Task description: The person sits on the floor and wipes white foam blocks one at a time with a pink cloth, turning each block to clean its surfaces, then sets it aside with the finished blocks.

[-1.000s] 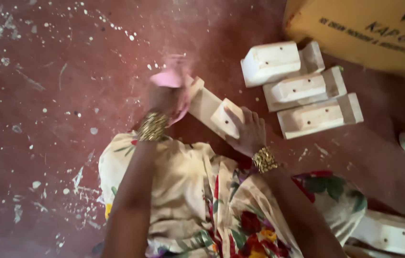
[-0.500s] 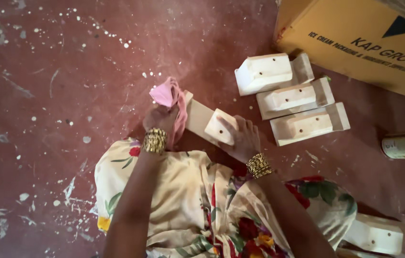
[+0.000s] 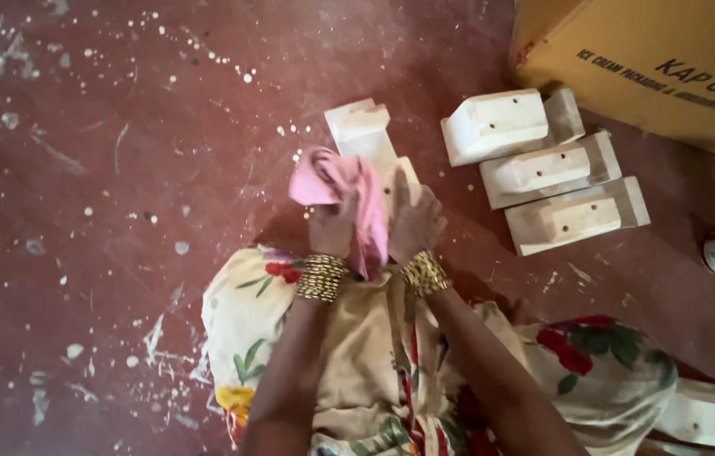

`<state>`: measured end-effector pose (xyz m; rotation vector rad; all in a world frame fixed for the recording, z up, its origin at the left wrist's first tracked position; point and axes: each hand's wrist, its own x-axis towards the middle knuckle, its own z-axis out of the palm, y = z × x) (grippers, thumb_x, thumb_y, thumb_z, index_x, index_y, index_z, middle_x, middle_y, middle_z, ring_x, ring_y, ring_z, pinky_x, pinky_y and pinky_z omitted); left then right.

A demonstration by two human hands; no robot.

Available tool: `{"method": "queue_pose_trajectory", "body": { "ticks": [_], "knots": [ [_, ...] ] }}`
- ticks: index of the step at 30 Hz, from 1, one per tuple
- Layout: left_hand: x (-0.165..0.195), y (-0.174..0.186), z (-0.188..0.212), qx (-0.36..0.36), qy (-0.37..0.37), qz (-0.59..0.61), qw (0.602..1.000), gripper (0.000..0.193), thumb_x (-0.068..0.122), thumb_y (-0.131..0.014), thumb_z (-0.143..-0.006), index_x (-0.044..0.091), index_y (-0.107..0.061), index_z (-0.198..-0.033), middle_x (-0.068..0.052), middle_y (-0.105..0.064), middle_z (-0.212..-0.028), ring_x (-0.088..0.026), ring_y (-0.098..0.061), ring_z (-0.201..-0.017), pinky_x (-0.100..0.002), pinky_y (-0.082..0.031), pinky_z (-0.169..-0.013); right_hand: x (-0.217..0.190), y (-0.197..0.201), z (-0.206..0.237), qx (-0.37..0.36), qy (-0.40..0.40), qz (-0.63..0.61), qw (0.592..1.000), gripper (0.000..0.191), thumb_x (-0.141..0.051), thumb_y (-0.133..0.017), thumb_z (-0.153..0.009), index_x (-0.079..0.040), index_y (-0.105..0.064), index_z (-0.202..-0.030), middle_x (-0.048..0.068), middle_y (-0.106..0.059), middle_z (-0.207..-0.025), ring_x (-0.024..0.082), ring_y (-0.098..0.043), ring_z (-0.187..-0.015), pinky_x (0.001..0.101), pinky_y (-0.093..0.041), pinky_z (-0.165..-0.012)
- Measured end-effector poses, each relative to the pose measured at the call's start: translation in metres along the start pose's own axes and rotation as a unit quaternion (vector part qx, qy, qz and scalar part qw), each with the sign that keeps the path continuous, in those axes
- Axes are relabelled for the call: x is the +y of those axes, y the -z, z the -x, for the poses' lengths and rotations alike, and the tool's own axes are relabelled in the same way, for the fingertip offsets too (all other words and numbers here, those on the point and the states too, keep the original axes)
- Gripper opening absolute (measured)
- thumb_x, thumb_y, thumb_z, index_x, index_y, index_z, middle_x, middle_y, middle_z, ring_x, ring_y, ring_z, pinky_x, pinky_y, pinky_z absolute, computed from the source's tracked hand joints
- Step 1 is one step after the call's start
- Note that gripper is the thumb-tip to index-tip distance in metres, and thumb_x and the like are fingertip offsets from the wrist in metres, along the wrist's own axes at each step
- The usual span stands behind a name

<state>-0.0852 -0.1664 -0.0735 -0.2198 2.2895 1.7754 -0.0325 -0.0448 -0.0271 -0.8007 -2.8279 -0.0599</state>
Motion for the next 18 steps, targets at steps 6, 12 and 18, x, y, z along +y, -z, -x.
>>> {"method": "queue_pose_trajectory", "body": {
  "ticks": [6, 12, 18],
  "knots": [
    [-0.011, 0.029, -0.053, 0.115, -0.057, 0.107, 0.986, 0.054, 0.048, -0.071, -0.093, -0.006, -0.073, -0.094, -0.015, -0.073, -0.081, -0.025, -0.066, -0.072, -0.043, -0.052, -0.066, -0.07, 0.032, -0.06, -0.098, 0.076, -0.104, 0.987, 0.092, -0.054, -0.071, -0.082, -0.022, -0.029, -0.158, 0.026, -0.039, -0.142, 0.045, -0.042, -0.13, 0.0626, -0.042, -0.095],
    [-0.008, 0.019, -0.064, 0.1, 0.052, 0.131, 0.985, 0.047, 0.042, -0.067, -0.098, -0.004, -0.074, -0.094, -0.013, -0.072, -0.078, -0.017, -0.065, -0.073, -0.035, -0.051, -0.066, -0.073, 0.013, -0.126, -0.059, 0.278, -0.291, 0.913, 0.059, -0.039, -0.065, -0.097, -0.018, -0.05, -0.151, -0.001, -0.052, -0.152, 0.029, -0.054, -0.136, 0.0551, -0.049, -0.103],
    [0.008, 0.014, -0.049, 0.122, -0.063, 0.148, 0.98, 0.034, 0.027, -0.071, -0.097, -0.007, -0.071, -0.099, -0.017, -0.074, -0.085, -0.02, -0.069, -0.079, -0.035, -0.055, -0.07, 0.032, 0.013, -0.197, -0.007, -0.135, -0.104, 0.985, 0.094, -0.075, -0.053, -0.1, -0.021, -0.014, -0.168, 0.041, -0.01, -0.165, 0.057, -0.003, -0.154, 0.0831, -0.008, -0.116]
  ]
}}
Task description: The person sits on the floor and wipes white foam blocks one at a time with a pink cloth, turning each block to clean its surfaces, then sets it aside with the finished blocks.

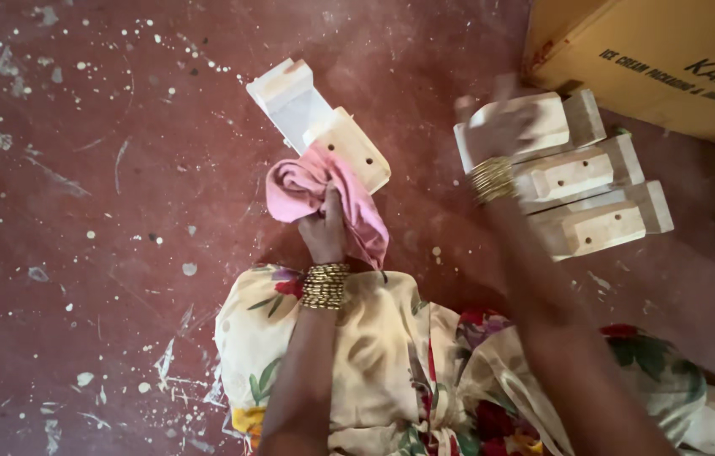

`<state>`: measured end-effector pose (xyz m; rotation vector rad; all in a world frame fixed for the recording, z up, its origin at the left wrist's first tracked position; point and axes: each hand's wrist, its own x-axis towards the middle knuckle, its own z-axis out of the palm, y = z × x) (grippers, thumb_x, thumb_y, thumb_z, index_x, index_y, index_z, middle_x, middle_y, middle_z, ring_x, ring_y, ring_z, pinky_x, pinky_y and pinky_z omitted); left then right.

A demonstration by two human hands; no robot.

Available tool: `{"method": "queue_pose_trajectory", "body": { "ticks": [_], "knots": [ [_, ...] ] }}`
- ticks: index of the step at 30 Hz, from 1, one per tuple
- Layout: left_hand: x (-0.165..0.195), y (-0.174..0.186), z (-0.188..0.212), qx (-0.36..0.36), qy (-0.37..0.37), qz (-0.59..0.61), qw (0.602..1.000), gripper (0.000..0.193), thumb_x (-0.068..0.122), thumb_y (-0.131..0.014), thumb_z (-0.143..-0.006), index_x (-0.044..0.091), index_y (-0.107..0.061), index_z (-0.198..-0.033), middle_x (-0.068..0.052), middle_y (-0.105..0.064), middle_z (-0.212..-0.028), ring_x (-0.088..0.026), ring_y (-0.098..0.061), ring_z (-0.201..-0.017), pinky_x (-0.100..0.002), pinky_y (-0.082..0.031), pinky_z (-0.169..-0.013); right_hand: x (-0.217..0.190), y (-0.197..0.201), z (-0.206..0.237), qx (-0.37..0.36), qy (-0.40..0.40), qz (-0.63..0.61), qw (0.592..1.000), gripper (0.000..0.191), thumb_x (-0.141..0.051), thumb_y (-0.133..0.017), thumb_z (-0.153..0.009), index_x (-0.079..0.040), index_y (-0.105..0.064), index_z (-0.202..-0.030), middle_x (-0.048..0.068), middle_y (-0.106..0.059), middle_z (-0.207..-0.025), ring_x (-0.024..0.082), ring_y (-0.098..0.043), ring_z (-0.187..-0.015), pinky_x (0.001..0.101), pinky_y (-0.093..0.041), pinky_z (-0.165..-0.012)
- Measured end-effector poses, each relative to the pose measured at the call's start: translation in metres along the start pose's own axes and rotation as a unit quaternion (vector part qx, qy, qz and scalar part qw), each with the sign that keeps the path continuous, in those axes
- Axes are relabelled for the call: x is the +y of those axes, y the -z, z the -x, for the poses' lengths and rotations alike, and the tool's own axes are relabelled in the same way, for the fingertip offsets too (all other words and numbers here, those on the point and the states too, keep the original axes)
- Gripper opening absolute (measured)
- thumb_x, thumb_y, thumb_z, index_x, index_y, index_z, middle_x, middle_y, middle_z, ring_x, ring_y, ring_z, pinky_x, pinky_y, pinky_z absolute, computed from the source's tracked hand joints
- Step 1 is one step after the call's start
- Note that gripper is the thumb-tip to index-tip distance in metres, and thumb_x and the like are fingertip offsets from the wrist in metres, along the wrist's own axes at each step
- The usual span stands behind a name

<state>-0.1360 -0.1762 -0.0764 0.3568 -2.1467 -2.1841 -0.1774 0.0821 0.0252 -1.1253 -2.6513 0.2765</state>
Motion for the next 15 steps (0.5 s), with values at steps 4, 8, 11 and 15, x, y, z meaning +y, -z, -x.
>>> {"method": "queue_pose_trajectory", "body": {
  "ticks": [4, 8, 11, 15],
  "knots": [
    [0.017, -0.009, 0.021, -0.097, -0.188, 0.068, 0.975, 0.034, 0.017, -0.072, -0.092, -0.006, -0.062, -0.116, -0.018, -0.071, -0.103, -0.019, -0.071, -0.093, -0.034, -0.057, -0.079, 0.019, 0.024, -0.033, -0.105, -0.207, 0.008, 0.973, 0.119, -0.086, -0.06, -0.079, -0.031, -0.002, -0.167, 0.036, 0.012, -0.166, 0.057, 0.015, -0.153, 0.0838, -0.002, -0.116],
    [0.032, -0.012, 0.032, -0.217, -0.179, 0.037, 0.959, 0.022, 0.015, -0.073, -0.096, -0.002, -0.072, -0.11, -0.015, -0.078, -0.097, -0.019, -0.078, -0.091, -0.034, -0.06, -0.08, 0.015, 0.03, -0.037, -0.133, -0.236, -0.067, 0.96, 0.123, -0.072, -0.074, -0.07, -0.035, -0.005, -0.165, 0.038, 0.019, -0.162, 0.063, 0.019, -0.147, 0.0819, -0.014, -0.111],
    [0.037, -0.013, 0.033, -0.199, -0.216, 0.031, 0.956, 0.026, 0.015, -0.075, -0.095, -0.003, -0.071, -0.112, -0.016, -0.077, -0.101, -0.023, -0.076, -0.095, -0.035, -0.058, -0.084, 0.018, 0.026, -0.029, -0.141, -0.207, -0.06, 0.966, 0.111, -0.07, -0.072, -0.078, -0.032, -0.016, -0.165, 0.039, 0.019, -0.164, 0.066, 0.02, -0.148, 0.0847, -0.015, -0.11],
    [0.036, -0.014, 0.033, -0.187, -0.151, 0.051, 0.969, 0.03, 0.015, -0.074, -0.094, -0.006, -0.069, -0.115, -0.015, -0.077, -0.105, -0.019, -0.074, -0.098, -0.033, -0.058, -0.086, 0.038, 0.014, -0.002, -0.142, -0.089, -0.013, 0.986, 0.11, -0.073, -0.075, -0.073, -0.035, -0.023, -0.163, 0.04, 0.013, -0.163, 0.066, 0.017, -0.146, 0.0843, -0.013, -0.112]
  ]
}}
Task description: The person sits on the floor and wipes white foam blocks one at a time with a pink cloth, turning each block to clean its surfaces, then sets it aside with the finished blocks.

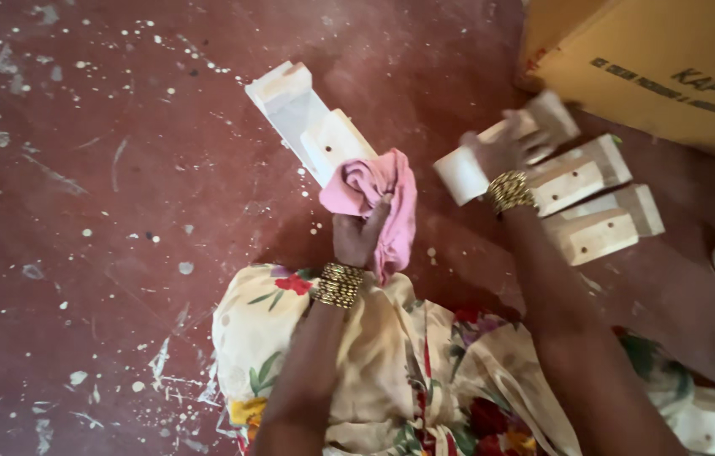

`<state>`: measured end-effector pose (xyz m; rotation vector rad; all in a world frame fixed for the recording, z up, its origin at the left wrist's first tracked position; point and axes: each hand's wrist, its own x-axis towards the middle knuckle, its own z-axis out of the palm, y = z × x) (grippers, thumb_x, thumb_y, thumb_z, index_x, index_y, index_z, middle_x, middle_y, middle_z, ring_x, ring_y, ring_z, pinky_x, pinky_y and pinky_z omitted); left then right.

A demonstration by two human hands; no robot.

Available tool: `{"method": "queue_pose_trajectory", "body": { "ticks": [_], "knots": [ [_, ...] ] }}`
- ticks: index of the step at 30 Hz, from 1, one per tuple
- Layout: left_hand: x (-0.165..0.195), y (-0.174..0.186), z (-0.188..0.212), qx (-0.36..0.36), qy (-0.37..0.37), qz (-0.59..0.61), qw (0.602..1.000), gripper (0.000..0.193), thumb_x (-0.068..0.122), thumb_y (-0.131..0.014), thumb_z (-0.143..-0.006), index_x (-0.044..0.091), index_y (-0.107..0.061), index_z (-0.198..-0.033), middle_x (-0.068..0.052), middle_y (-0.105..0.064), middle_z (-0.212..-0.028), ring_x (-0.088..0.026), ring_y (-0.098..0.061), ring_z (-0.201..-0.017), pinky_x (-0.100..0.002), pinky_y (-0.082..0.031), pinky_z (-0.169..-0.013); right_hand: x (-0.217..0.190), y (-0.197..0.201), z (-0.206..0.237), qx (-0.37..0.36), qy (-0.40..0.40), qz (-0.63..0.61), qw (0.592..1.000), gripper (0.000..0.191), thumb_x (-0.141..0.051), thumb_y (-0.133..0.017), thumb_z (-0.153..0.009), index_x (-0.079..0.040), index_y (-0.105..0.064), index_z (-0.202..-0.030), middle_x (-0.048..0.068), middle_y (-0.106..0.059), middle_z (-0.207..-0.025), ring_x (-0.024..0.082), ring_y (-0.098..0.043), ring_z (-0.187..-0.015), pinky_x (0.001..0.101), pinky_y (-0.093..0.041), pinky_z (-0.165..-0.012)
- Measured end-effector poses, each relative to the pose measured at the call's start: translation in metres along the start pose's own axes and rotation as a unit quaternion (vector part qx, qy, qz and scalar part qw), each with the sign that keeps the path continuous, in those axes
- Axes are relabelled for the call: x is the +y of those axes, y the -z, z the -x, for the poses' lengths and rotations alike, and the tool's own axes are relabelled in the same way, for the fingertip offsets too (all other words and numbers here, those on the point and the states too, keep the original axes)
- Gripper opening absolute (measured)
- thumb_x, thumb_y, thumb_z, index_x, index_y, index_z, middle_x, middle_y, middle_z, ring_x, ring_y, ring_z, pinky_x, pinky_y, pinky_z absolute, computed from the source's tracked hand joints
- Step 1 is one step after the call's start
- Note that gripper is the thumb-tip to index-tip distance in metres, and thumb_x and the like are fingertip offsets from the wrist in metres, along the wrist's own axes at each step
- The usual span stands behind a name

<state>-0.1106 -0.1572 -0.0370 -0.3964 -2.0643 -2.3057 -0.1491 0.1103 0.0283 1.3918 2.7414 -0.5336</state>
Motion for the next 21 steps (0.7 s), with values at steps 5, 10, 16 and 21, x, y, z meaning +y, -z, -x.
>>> {"method": "queue_pose_trajectory", "body": {
  "ticks": [5, 10, 16, 21],
  "knots": [
    [-0.001, -0.004, 0.006, 0.016, 0.072, 0.074, 0.995, 0.033, 0.017, -0.07, -0.095, -0.006, -0.067, -0.119, -0.011, -0.075, -0.11, -0.015, -0.071, -0.103, -0.031, -0.058, -0.089, 0.021, -0.015, 0.047, 0.181, 0.337, 0.09, 0.919, 0.122, -0.081, -0.08, -0.066, -0.021, -0.032, -0.161, 0.038, -0.007, -0.162, 0.067, 0.004, -0.147, 0.0816, -0.019, -0.116],
    [-0.009, 0.0, 0.011, 0.074, 0.087, 0.171, 0.979, 0.038, 0.015, -0.071, -0.096, -0.006, -0.062, -0.126, -0.009, -0.069, -0.122, -0.015, -0.066, -0.109, -0.029, -0.055, -0.093, 0.033, -0.005, 0.11, -0.048, 0.397, 0.088, 0.912, 0.104, -0.061, -0.086, -0.06, -0.031, -0.042, -0.15, 0.028, -0.006, -0.167, 0.057, 0.001, -0.152, 0.0771, -0.032, -0.108],
    [-0.022, 0.014, 0.022, 0.069, 0.158, 0.241, 0.955, 0.042, 0.022, -0.066, -0.103, -0.012, -0.062, -0.129, -0.013, -0.067, -0.122, -0.013, -0.064, -0.101, -0.028, -0.056, -0.084, 0.067, -0.001, 0.168, -0.107, 0.391, 0.047, 0.913, 0.1, -0.054, -0.088, -0.068, -0.035, -0.039, -0.153, 0.026, 0.0, -0.169, 0.054, 0.003, -0.155, 0.0707, -0.03, -0.112],
    [0.004, -0.019, 0.077, -0.116, 0.232, 0.404, 0.877, 0.048, 0.036, -0.053, -0.108, 0.002, -0.051, -0.142, -0.007, -0.061, -0.133, -0.007, -0.062, -0.097, -0.021, -0.049, -0.068, 0.089, 0.02, 0.201, -0.145, 0.479, -0.258, 0.826, 0.106, -0.051, -0.072, -0.094, -0.007, -0.011, -0.169, 0.024, -0.005, -0.179, 0.041, -0.011, -0.167, 0.0592, -0.016, -0.134]
  ]
}}
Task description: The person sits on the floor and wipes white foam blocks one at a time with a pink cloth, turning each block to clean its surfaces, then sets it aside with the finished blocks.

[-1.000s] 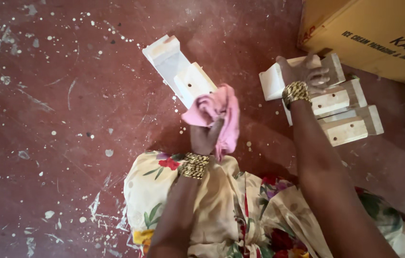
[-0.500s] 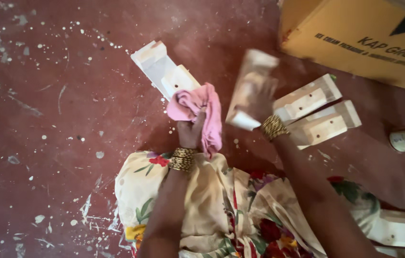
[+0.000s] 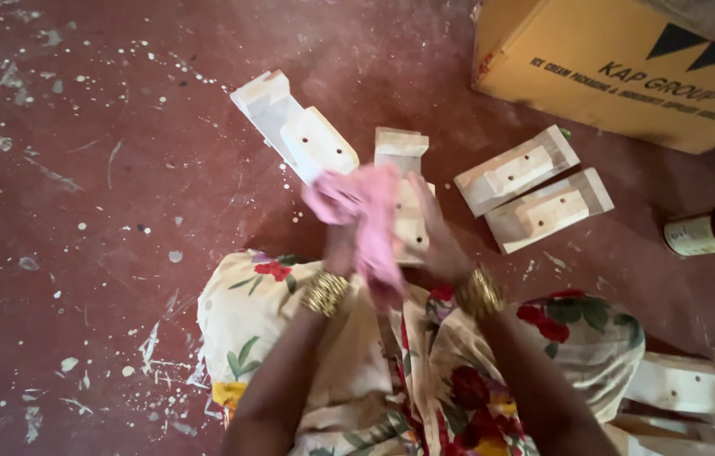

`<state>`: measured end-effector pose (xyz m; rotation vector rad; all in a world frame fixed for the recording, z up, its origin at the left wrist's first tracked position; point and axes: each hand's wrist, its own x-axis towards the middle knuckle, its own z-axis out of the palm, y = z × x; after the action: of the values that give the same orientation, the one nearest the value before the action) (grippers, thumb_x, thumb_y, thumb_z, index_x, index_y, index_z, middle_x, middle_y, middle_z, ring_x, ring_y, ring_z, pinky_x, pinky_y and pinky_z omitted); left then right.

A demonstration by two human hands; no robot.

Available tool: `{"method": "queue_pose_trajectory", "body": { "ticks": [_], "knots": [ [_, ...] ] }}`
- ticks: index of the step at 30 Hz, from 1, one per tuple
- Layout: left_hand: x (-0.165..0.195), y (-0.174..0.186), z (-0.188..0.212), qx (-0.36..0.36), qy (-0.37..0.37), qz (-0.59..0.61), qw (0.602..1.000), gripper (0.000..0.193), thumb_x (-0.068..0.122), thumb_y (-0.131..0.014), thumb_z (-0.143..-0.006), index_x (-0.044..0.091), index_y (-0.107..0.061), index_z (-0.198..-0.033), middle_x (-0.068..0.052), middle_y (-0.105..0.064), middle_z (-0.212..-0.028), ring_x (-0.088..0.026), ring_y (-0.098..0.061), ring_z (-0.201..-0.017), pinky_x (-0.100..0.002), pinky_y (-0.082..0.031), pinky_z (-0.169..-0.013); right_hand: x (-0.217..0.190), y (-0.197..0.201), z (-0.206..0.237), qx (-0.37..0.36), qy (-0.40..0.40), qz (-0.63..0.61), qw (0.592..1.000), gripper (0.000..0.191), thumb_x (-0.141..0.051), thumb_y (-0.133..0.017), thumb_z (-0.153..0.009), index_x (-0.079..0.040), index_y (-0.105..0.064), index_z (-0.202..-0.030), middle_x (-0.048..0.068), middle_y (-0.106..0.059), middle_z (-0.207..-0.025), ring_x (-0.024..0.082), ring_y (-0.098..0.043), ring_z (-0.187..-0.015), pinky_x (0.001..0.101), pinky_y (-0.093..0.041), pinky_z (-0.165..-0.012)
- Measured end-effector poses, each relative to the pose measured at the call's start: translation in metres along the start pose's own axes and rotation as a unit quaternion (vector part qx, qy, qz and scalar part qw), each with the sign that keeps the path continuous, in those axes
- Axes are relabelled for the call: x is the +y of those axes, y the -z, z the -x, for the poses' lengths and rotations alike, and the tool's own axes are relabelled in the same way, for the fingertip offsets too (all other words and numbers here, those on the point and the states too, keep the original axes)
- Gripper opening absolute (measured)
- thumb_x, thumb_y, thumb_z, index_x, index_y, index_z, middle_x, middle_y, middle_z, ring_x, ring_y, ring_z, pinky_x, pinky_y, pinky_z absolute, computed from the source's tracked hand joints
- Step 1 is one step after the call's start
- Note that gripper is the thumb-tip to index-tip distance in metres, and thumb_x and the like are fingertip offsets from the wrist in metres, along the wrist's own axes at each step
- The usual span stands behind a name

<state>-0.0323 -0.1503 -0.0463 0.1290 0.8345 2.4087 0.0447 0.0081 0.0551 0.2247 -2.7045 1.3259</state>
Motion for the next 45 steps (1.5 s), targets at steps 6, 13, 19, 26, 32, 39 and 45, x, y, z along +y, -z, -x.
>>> {"method": "queue_pose_trajectory", "body": {
  "ticks": [6, 13, 19, 26, 32, 39, 45],
  "knots": [
    [-0.001, -0.034, 0.03, -0.136, -0.037, 0.14, 0.98, 0.053, 0.052, -0.045, -0.103, 0.016, -0.044, -0.142, -0.012, -0.061, -0.134, -0.022, -0.07, -0.114, -0.038, -0.059, -0.102, -0.028, 0.007, 0.023, 0.103, 0.074, 0.029, 0.992, 0.083, -0.049, -0.068, -0.076, -0.006, -0.04, -0.142, 0.019, -0.028, -0.15, 0.036, -0.033, -0.139, 0.0534, -0.032, -0.112],
    [-0.001, 0.031, -0.023, 0.107, -0.036, -0.41, 0.905, 0.048, 0.04, -0.053, -0.102, 0.007, -0.064, -0.134, -0.012, -0.071, -0.126, -0.02, -0.067, -0.114, -0.036, -0.054, -0.098, 0.015, 0.012, -0.067, 0.009, 0.268, 0.147, 0.952, 0.068, -0.047, -0.062, -0.053, -0.012, -0.069, -0.112, 0.007, -0.059, -0.117, 0.027, -0.057, -0.108, 0.0464, -0.047, -0.087],
    [-0.014, 0.027, -0.02, 0.074, 0.174, -0.128, 0.974, 0.065, 0.055, -0.046, -0.099, 0.016, -0.043, -0.151, -0.016, -0.062, -0.134, -0.029, -0.063, -0.115, -0.042, -0.055, -0.093, 0.006, 0.02, -0.069, 0.05, 0.058, 0.373, 0.925, 0.049, -0.011, -0.071, -0.078, -0.018, -0.073, -0.126, 0.007, -0.065, -0.139, 0.03, -0.056, -0.13, 0.045, -0.04, -0.11],
    [-0.005, 0.033, -0.029, 0.063, 0.058, -0.244, 0.966, 0.077, 0.067, -0.036, -0.104, 0.006, -0.049, -0.15, -0.018, -0.06, -0.143, -0.031, -0.06, -0.127, -0.042, -0.049, -0.105, -0.03, -0.019, 0.027, 0.088, 0.282, 0.245, 0.923, 0.043, -0.029, -0.073, -0.083, -0.011, -0.068, -0.122, 0.01, -0.066, -0.13, 0.028, -0.063, -0.122, 0.0465, -0.053, -0.1],
    [-0.044, -0.004, -0.001, 0.106, -0.17, -0.567, 0.799, 0.074, 0.056, -0.059, -0.098, 0.006, -0.047, -0.152, -0.019, -0.056, -0.147, -0.034, -0.056, -0.135, -0.048, -0.045, -0.115, -0.006, 0.028, 0.079, 0.107, 0.16, 0.107, 0.975, 0.036, -0.029, -0.073, -0.087, -0.015, -0.071, -0.12, 0.008, -0.069, -0.127, 0.026, -0.064, -0.119, 0.0435, -0.054, -0.101],
    [-0.064, -0.049, 0.007, -0.088, -0.235, -0.746, 0.617, 0.107, 0.062, -0.078, -0.076, 0.013, -0.03, -0.159, -0.024, -0.016, -0.165, -0.045, -0.014, -0.152, -0.075, -0.017, -0.116, 0.064, 0.082, -0.046, 0.168, 0.095, 0.196, 0.961, 0.033, -0.026, -0.071, -0.09, -0.018, -0.073, -0.121, 0.002, -0.07, -0.129, 0.021, -0.063, -0.124, 0.0404, -0.05, -0.108],
    [-0.068, -0.029, -0.01, -0.131, -0.286, -0.791, 0.524, 0.085, 0.049, -0.077, -0.085, 0.018, -0.045, -0.156, -0.02, -0.017, -0.171, -0.037, -0.016, -0.16, -0.081, -0.017, -0.117, 0.093, 0.045, -0.163, -0.173, 0.251, 0.275, 0.912, 0.031, -0.024, -0.07, -0.093, -0.021, -0.075, -0.123, -0.003, -0.071, -0.13, 0.017, -0.062, -0.129, 0.0378, -0.047, -0.113]
  ]
}}
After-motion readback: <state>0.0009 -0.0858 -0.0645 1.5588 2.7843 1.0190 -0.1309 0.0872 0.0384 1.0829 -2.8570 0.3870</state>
